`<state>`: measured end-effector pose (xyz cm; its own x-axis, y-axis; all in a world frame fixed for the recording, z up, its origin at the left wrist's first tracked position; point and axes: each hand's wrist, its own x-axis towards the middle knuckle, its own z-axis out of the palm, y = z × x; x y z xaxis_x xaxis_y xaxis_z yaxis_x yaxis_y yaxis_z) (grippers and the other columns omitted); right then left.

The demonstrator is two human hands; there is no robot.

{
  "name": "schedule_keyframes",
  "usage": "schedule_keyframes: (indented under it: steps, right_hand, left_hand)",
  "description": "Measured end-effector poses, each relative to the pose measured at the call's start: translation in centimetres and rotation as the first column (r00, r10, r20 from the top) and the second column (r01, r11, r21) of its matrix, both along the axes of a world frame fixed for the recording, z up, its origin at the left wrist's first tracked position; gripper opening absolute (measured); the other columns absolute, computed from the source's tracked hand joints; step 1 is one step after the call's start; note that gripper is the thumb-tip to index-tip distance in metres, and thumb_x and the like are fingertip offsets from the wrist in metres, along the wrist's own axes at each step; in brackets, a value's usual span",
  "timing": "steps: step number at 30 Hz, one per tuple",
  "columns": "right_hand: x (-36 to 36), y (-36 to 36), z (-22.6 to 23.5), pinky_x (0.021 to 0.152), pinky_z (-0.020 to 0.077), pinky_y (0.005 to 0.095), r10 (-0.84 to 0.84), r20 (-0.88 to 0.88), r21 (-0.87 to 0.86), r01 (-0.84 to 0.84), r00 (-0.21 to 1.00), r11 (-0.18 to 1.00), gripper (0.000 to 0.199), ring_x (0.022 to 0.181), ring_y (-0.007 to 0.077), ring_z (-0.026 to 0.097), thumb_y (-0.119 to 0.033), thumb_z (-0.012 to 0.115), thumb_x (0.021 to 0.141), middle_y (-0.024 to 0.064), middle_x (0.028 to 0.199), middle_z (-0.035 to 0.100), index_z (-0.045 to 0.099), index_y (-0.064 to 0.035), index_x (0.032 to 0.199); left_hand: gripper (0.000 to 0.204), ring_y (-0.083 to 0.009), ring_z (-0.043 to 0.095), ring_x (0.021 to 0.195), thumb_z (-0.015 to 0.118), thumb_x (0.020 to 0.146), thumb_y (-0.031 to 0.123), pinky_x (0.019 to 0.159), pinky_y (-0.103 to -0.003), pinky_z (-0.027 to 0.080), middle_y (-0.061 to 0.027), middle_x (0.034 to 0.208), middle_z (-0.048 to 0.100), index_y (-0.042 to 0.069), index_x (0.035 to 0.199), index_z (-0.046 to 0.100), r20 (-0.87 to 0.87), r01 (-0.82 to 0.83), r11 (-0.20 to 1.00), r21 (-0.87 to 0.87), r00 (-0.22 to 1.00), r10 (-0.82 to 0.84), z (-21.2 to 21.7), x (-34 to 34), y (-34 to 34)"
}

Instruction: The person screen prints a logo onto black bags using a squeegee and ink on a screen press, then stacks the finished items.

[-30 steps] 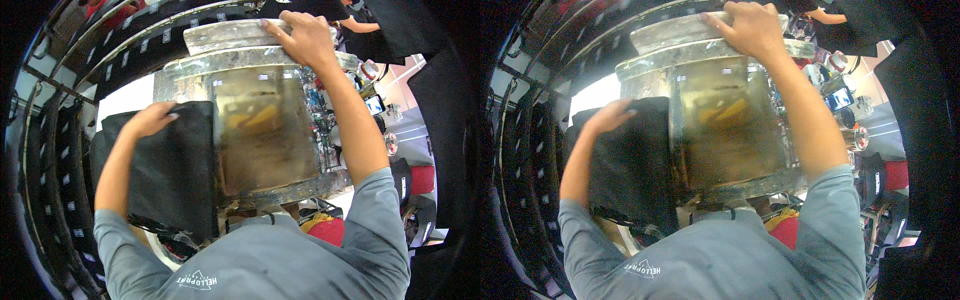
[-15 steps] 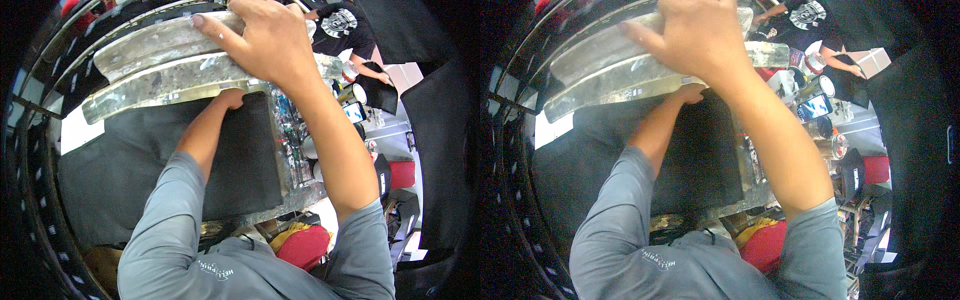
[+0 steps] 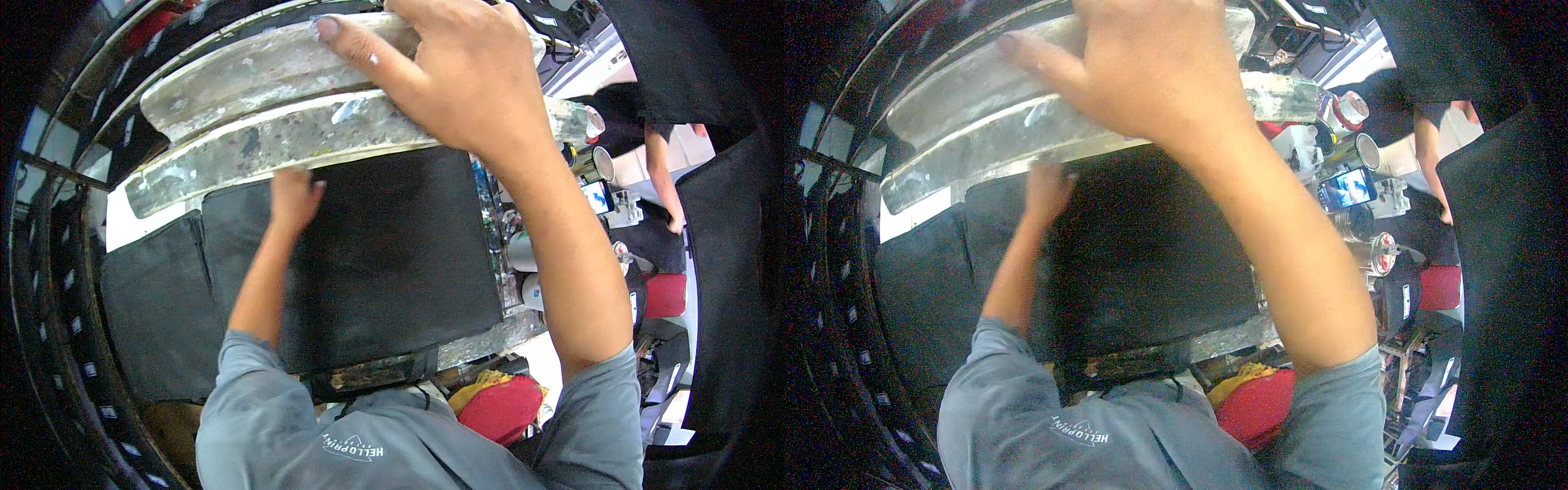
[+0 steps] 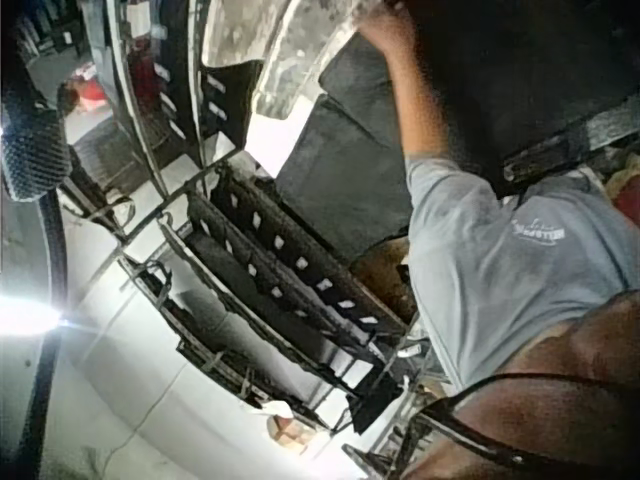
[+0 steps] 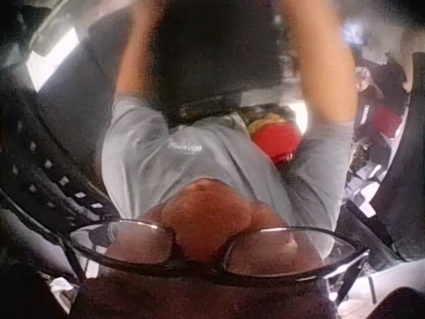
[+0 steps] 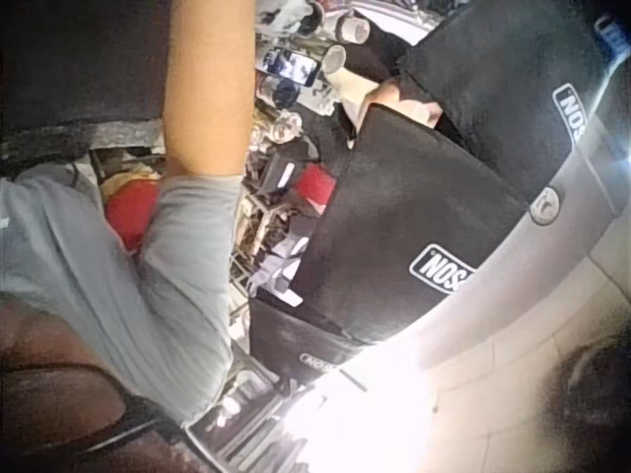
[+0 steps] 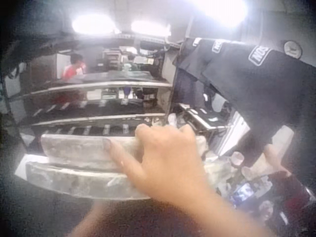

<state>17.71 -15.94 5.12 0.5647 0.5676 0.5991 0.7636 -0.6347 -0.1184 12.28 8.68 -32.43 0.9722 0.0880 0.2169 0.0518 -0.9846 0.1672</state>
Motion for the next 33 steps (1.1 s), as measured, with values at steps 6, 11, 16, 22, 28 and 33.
schedule_keyframes:
  steps: [6,11,16,22,28,33]
  right_hand:
    - [0.6,0.7,0.3,0.081,0.0418,0.0478,0.036,-0.018,0.020,-0.036,0.999,0.999,0.062,0.073,0.0312,0.059,-0.060,0.054,0.100,0.0154,0.072,0.064,0.061,-0.0049,0.072]
    - [1.3,0.3,0.4,0.086,0.0431,0.0490,0.032,-0.040,-0.009,-0.032,0.999,0.999,0.064,0.074,0.0310,0.060,-0.062,0.051,0.101,0.0154,0.075,0.065,0.062,-0.0053,0.075]
    - [1.3,0.7,0.4,0.087,0.0444,0.0490,0.031,-0.029,-0.018,-0.032,0.999,0.999,0.064,0.073,0.0318,0.061,-0.062,0.049,0.101,0.0163,0.075,0.066,0.065,-0.0041,0.078]
    - [1.4,0.2,0.9,0.091,0.0437,0.0506,0.082,-0.014,0.047,-0.082,0.997,0.996,0.067,0.091,0.0348,0.069,-0.062,0.048,0.102,0.0180,0.085,0.072,0.070,-0.0008,0.087]
    - [0.9,1.2,2.6,0.087,0.0438,0.0456,0.008,-0.162,-0.059,-0.018,0.987,0.998,0.065,0.078,0.0268,0.062,-0.064,0.046,0.103,0.0122,0.079,0.066,0.066,-0.0072,0.080]
    - [1.5,1.6,1.7,0.081,0.0427,0.0398,-0.033,-0.102,-0.113,0.021,0.994,0.993,0.065,0.072,0.0196,0.053,-0.067,0.042,0.104,0.0063,0.073,0.058,0.063,-0.0110,0.078]
  left_hand:
    - [0.071,-0.0427,0.054,0.128,0.081,0.084,0.049,0.109,-0.056,0.044,-0.0227,0.130,0.061,0.003,0.135,0.063,-0.342,0.084,0.996,0.015,0.937,-0.074,1.6,-0.7,8.5]
    - [0.056,-0.0428,0.058,0.123,0.080,0.085,0.049,0.101,-0.049,0.051,-0.0222,0.125,0.063,0.003,0.117,0.072,-0.358,0.127,0.992,-0.007,0.926,-0.121,2.2,1.1,8.2]
    - [0.049,-0.0414,0.070,0.104,0.067,0.096,0.052,0.090,-0.051,0.054,-0.0219,0.106,0.074,0.005,0.113,0.072,-0.463,0.129,0.985,-0.114,0.871,-0.167,0.8,2.4,10.6]
    - [0.051,-0.0419,0.070,0.103,0.070,0.093,0.053,0.088,-0.049,0.055,-0.0219,0.108,0.074,0.005,0.110,0.074,-0.421,0.130,0.974,-0.186,0.885,-0.198,-1.0,4.1,10.2]
    - [0.053,-0.0410,0.069,0.109,0.071,0.092,0.056,0.090,-0.050,0.055,-0.0208,0.109,0.074,0.006,0.111,0.075,-0.433,0.123,0.980,-0.155,0.883,-0.179,-2.7,6.6,9.4]
    - [0.055,-0.0403,0.069,0.112,0.070,0.091,0.059,0.095,-0.051,0.055,-0.0186,0.113,0.075,0.009,0.113,0.074,-0.446,0.066,0.996,-0.054,0.891,-0.083,-1.4,6.3,7.2]
